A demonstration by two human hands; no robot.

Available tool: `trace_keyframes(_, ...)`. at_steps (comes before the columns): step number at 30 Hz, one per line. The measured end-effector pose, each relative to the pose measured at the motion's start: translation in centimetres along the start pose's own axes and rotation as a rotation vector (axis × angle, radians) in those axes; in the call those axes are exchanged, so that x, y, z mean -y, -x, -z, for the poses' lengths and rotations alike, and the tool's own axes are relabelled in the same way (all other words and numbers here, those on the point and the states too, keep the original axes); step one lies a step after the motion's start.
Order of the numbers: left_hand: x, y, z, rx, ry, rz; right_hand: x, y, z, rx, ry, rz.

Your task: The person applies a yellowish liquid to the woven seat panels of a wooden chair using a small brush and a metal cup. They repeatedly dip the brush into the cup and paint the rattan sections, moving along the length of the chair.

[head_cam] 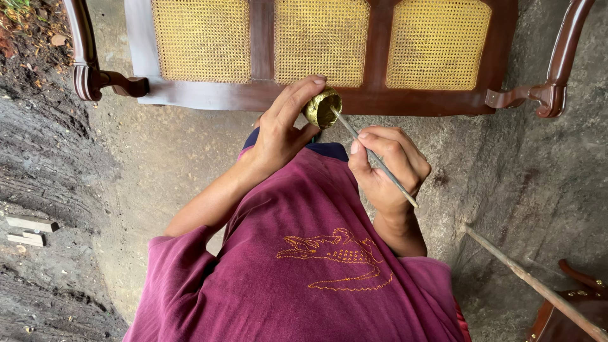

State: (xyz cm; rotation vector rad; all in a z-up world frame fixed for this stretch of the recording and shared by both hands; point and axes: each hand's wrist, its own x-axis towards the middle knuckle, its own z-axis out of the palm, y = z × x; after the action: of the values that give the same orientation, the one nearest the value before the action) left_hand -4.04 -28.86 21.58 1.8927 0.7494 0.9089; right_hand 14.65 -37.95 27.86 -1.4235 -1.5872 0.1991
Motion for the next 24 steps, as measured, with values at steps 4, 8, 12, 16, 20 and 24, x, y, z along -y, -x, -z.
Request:
trace_keyframes(4, 0.3, -0.1, 0.1, -0.018, -0.012, 0.0, -0.8, 0.4, -0.4, 0.005, -0.008, -0.026)
trace_keyframes(8, 0.9, -0.4, 0.3, -0.041, -0.012, -0.009, -2.5, 1.3, -0.7, -0.022, -0.2, -0.134)
trace_keyframes(12, 1.9, -0.9, 0.9, -0.056, -0.009, -0.005, -4.6, 1.8, -1.6, -0.103, -0.592, -0.4)
trace_keyframes(16, 3.2, -1.9, 1.9, -0.049, 0.033, 0.004, -5.7, 1.1, -3.0, -0.168, -0.761, -0.478)
trace_keyframes(20, 4.9, -3.8, 3.4, -0.02, 0.061, -0.01, -4.7, -0.8, -4.9, -0.178, -0.556, -0.432)
trace_keyframes(24, 6.5, -5.8, 5.2, 0.015, 0.079, -0.001, -3.1, -3.9, -6.8, -0.117, -0.188, -0.275)
